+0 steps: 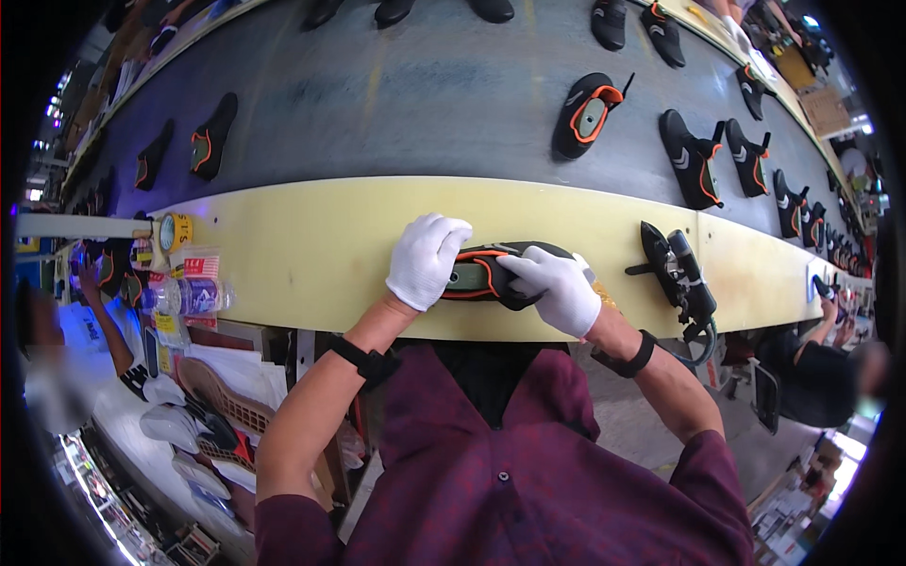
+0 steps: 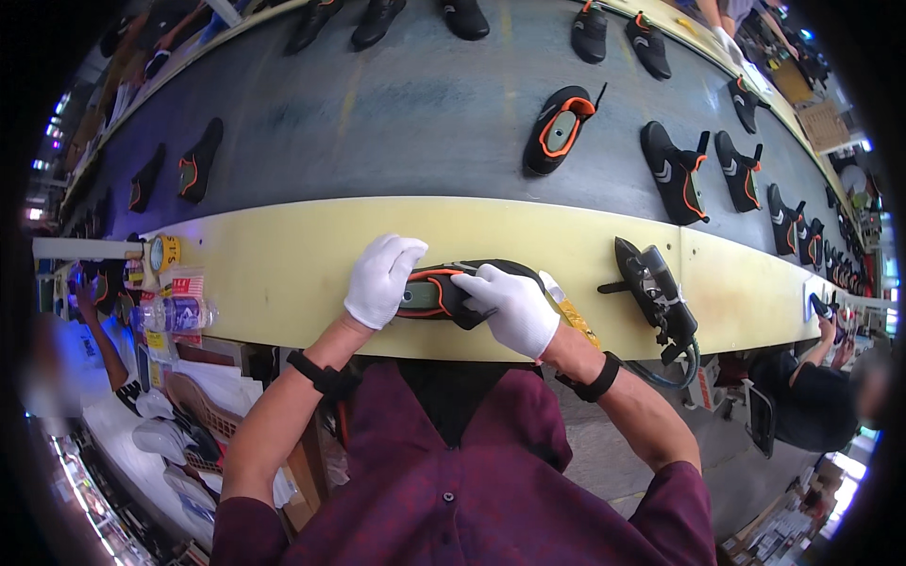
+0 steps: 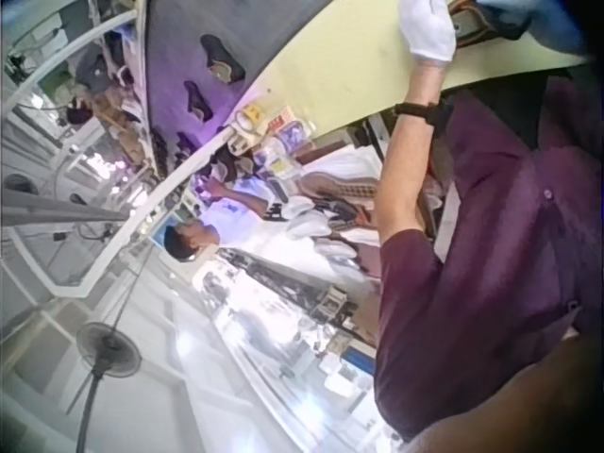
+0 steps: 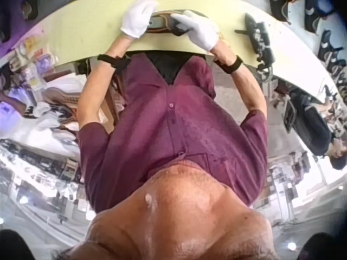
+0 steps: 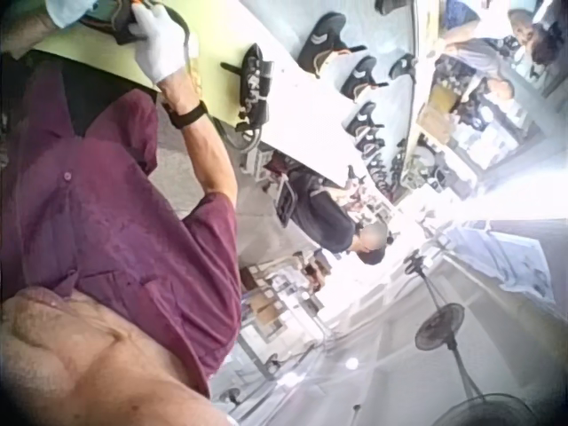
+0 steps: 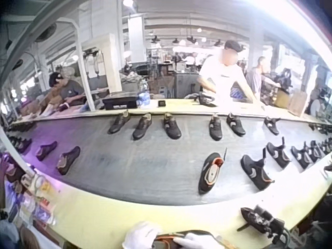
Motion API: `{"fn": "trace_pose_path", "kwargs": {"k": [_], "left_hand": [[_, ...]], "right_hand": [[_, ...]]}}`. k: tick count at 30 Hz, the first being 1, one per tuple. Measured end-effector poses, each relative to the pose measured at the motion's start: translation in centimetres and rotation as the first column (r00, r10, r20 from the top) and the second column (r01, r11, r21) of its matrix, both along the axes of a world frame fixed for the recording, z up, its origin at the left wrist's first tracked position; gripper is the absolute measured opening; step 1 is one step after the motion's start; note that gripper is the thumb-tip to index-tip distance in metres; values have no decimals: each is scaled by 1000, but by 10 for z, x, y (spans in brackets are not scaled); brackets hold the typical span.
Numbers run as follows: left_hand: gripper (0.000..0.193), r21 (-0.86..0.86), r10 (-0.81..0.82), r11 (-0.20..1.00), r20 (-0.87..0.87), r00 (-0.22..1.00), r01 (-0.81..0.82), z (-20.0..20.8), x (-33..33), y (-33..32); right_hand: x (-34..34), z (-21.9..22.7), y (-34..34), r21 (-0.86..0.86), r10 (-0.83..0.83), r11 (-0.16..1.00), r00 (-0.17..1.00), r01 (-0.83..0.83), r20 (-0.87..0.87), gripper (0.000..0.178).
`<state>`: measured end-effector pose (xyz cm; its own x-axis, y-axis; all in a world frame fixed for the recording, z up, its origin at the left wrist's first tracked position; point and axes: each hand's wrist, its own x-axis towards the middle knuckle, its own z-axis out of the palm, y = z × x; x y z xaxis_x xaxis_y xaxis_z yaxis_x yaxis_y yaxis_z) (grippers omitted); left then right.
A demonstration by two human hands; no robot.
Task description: Trim and assemble components for shoes on a production line.
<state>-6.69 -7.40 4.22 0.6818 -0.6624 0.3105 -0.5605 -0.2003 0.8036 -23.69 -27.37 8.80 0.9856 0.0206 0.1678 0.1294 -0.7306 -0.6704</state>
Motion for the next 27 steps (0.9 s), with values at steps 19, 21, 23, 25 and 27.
{"fn": "trace_pose_path", "kwargs": {"k": [19,21,23,25,27], "left_hand": [[57,103,69,986,-967,244,129,30,-95,14],[63,-106,-84,987,-982,-169,122,17,-98,6],[59,-230,-217,970,-965,-145,80,25,-98,-6],[58,-154,-149,980,-988,-46,128,17,-101,-8],[56,47,-161,934,-829,536,355,-19,-106,-3]], "right_hand": [[52,36,-16,146,378,925,828,-350,-414,56],[62,34,-21,137,433,900,809,-414,-398,51],[68,36,-21,132,484,872,786,-472,-386,46],[77,42,-16,147,403,906,696,-398,-594,34],[83,51,-10,154,393,909,677,-386,-622,27]]}}
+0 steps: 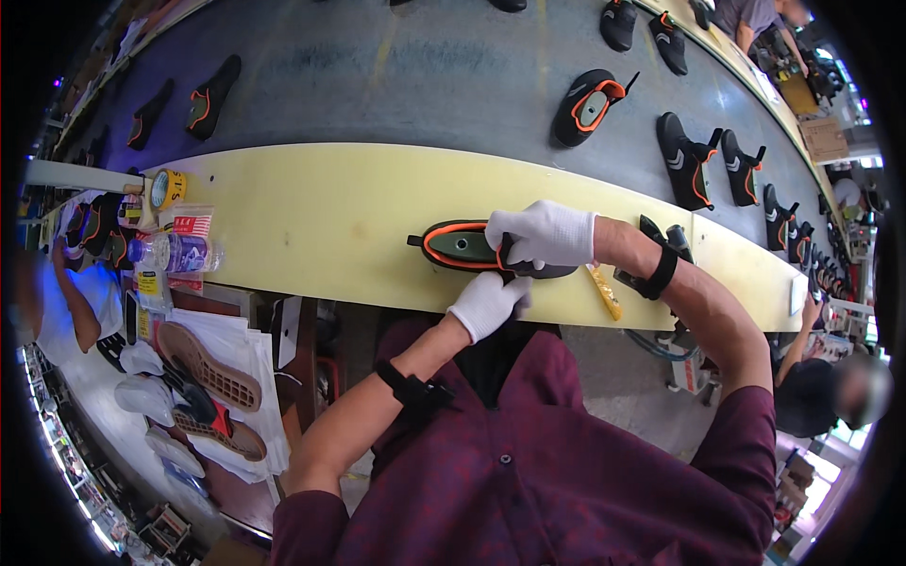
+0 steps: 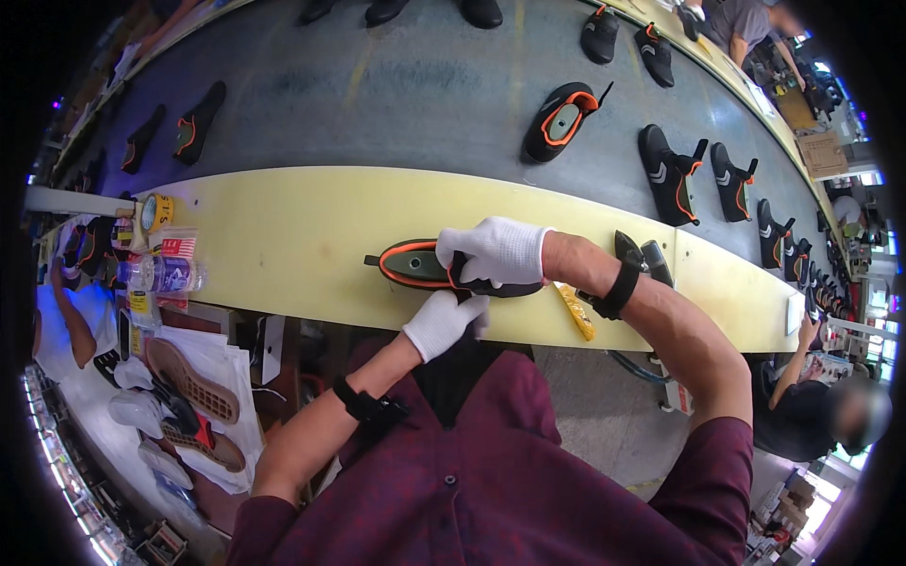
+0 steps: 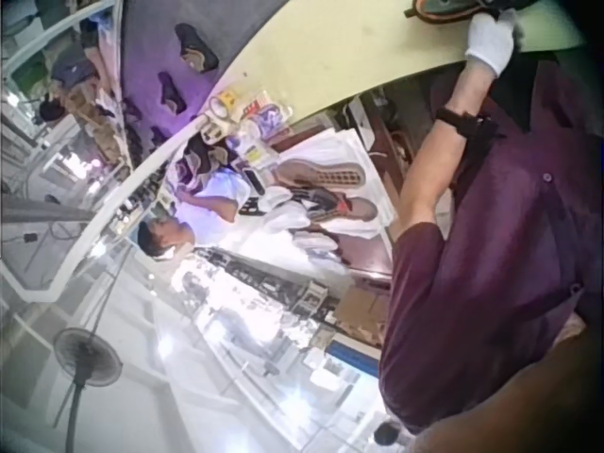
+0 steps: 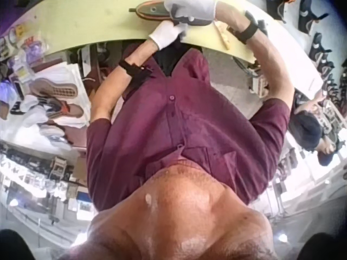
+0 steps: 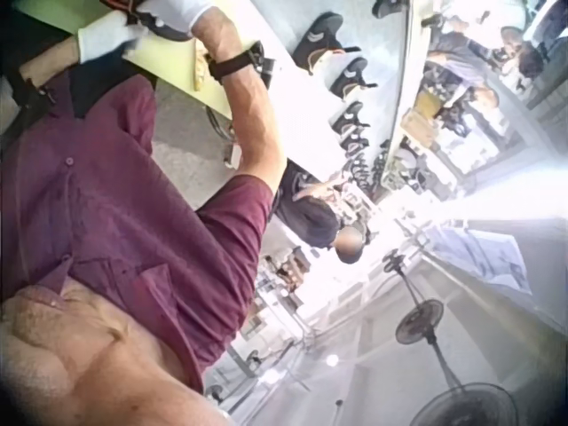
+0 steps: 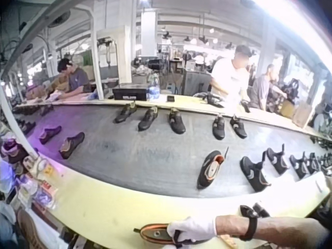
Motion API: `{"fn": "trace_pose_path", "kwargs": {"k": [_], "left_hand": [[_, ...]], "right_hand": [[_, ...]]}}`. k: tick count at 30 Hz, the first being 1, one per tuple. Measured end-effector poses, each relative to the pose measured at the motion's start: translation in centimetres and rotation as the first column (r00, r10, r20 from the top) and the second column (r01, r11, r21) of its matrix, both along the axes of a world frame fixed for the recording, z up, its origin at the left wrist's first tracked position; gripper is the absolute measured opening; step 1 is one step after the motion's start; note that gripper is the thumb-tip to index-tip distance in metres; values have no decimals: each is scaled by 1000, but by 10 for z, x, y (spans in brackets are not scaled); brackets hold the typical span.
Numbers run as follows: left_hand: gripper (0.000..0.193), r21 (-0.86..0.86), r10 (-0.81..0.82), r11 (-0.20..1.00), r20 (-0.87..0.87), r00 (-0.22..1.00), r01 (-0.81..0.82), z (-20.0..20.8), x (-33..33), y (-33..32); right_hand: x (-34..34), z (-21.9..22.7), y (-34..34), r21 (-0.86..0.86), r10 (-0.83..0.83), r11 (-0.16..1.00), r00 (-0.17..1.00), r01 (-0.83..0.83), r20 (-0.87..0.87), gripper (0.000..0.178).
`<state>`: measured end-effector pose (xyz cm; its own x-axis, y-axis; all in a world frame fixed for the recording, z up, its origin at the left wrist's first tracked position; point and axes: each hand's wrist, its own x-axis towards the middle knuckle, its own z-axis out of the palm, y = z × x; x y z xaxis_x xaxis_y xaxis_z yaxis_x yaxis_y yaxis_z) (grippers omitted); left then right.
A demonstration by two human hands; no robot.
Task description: Trim and assemble components for shoes on a production line.
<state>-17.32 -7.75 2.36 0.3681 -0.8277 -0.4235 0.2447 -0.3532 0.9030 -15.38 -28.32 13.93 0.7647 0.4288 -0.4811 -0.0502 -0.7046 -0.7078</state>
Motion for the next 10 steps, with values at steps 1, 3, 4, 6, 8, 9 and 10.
{"fn": "trace_pose_path", "kwargs": {"k": [1,3,4,6,8,9,10], "left_hand": [[50,273,-234,955,454,860,115,11,3,0],[48,329,-373,922,612,697,205,11,10,11],[45,393,-471,882,740,480,260,9,15,16],[42,333,-426,904,754,501,267,5,18,19],[45,354,-506,855,727,463,378,3,25,19],[46,364,-513,852,723,463,377,3,26,19],[49,372,-521,848,717,463,378,1,24,19]], "right_hand": [[0,-3,-3,-29,-36,999,998,34,-43,27],[-4,-4,-1,-52,-66,997,993,61,-96,27],[-4,-4,-1,-61,-48,997,999,46,-25,28],[-6,-6,0,-71,-24,997,999,27,40,28],[-12,-8,0,0,-72,997,984,73,163,25],[-12,-7,1,-33,-48,998,979,55,198,26],[-10,-4,2,-51,-66,996,992,72,103,30]]}}
